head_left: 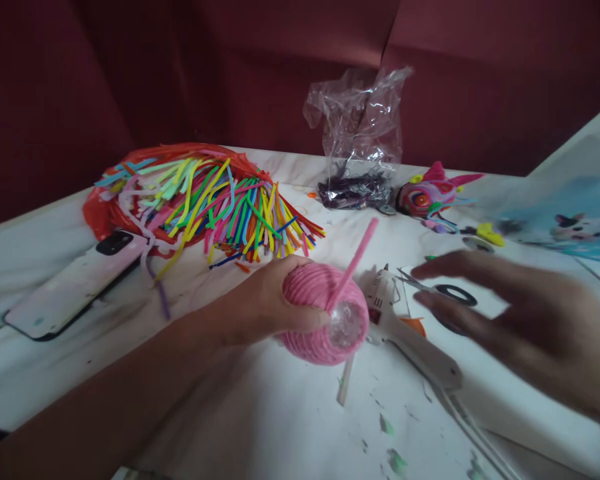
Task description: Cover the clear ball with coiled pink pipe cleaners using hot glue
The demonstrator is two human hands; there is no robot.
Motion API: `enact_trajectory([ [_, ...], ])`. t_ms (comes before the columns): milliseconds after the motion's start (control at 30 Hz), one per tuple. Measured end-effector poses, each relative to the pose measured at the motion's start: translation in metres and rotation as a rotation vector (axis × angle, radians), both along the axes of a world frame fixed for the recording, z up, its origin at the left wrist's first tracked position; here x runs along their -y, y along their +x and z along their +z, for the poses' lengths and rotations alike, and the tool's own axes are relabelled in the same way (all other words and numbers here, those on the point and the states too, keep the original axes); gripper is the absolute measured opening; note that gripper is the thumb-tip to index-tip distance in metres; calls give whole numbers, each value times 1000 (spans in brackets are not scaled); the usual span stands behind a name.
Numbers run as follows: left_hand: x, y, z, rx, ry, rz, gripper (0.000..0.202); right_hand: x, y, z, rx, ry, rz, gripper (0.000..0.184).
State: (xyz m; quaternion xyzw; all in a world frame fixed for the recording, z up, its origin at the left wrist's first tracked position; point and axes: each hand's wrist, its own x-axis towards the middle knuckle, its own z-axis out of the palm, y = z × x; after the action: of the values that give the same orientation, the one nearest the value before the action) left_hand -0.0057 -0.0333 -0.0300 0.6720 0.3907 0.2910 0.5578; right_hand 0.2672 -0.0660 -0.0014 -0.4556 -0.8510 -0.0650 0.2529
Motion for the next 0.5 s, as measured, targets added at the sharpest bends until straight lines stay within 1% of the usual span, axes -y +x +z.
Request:
enact_trajectory([
  [33, -1, 0, -1, 20, -46, 6, 50, 1, -2, -11, 45, 29, 45, 25],
  [100, -4, -1, -2, 56, -114, -2, 52, 2, -3, -30, 138, -7, 8, 26],
  [200, -6, -1, -1, 81, -162, -6, 53, 6, 0, -49, 220, -73, -6, 31],
  [267, -7, -1, 1, 77, -179, 3, 54, 6, 5, -58, 279, -149, 4, 39],
  [333, -8, -1, 4, 30, -171, 7, 56, 5, 9, -66, 302, -193, -8, 47],
  [433, -10, -3, 9, -78, -112, 0, 65, 2, 14, -75, 307, -208, -18, 51],
  [500, -11, -5, 12, -127, -81, -31, 63, 0, 15, -77, 298, -198, -22, 50],
])
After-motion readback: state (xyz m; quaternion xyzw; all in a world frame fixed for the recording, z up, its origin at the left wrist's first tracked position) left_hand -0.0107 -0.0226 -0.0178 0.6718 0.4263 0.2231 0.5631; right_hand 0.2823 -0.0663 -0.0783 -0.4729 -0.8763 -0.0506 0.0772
